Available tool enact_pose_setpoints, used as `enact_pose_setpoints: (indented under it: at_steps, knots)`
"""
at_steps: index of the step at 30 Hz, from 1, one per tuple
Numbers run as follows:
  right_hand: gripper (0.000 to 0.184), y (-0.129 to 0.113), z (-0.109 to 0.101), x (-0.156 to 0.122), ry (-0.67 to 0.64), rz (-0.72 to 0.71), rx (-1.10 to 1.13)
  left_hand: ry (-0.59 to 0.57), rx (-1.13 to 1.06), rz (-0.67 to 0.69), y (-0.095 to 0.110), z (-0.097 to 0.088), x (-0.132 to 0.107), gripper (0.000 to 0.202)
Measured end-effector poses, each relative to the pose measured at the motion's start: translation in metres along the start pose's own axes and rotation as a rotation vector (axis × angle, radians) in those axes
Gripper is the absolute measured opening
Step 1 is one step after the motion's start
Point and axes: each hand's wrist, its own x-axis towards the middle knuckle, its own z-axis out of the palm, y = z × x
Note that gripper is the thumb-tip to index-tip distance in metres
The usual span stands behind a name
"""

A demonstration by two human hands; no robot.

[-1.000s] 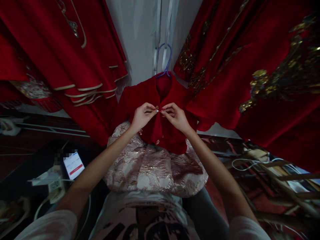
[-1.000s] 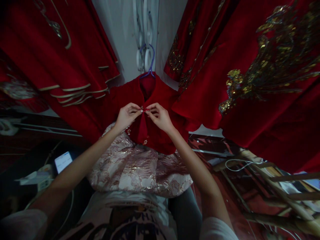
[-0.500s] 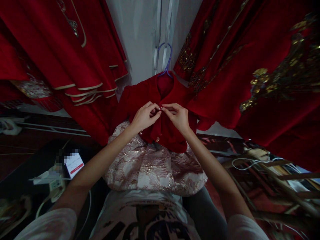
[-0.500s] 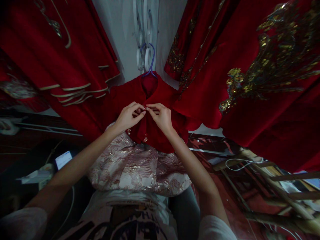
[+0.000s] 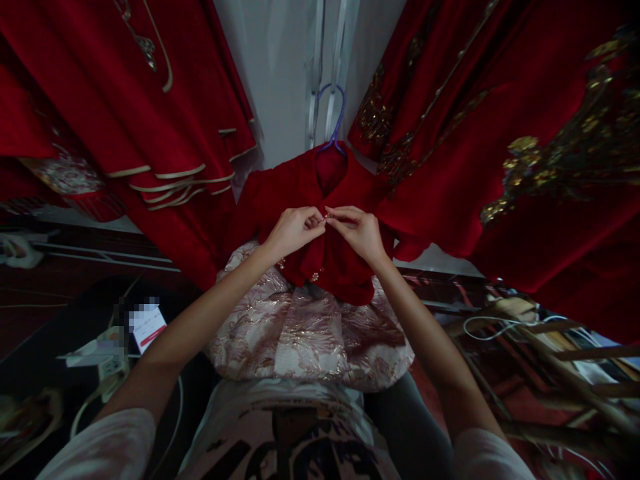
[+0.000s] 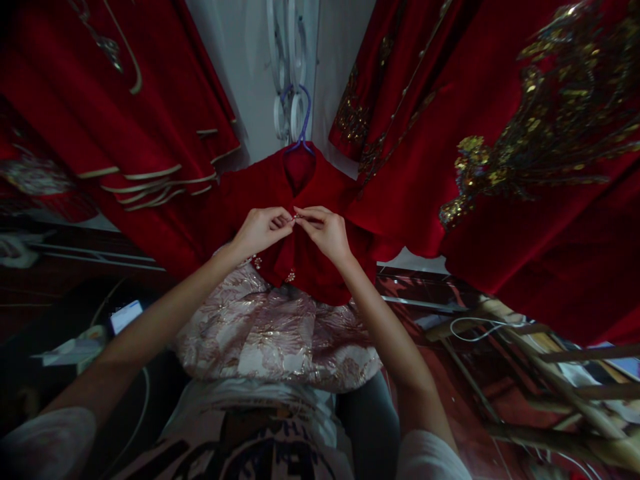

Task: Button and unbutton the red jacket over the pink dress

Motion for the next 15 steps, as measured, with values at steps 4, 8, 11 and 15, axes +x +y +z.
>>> enact_pose_setpoints:
  at_steps: [4,8,11,15]
  knots:
    - [0.029,0.0020,-0.0014,0.0012,-0.038,0.024,0.026,-0.024,-0.013,-0.004,-0.0032,0.0014,0.0012,0.009]
    - [0.029,0.0020,0.0000,0.0036,-0.035,0.031,0.017,-0.040,0.027,0.013,-0.0038,0.0019,0.0028,0.009]
    - [0.030,0.0034,0.0020,0.0044,-0.019,0.038,0.024,-0.028,0.039,0.030,-0.0038,0.0023,0.0037,0.009]
    - [0.031,0.0077,0.0046,0.0045,0.000,0.052,0.058,-0.009,0.010,0.040,-0.0060,0.0076,0.0044,0.008]
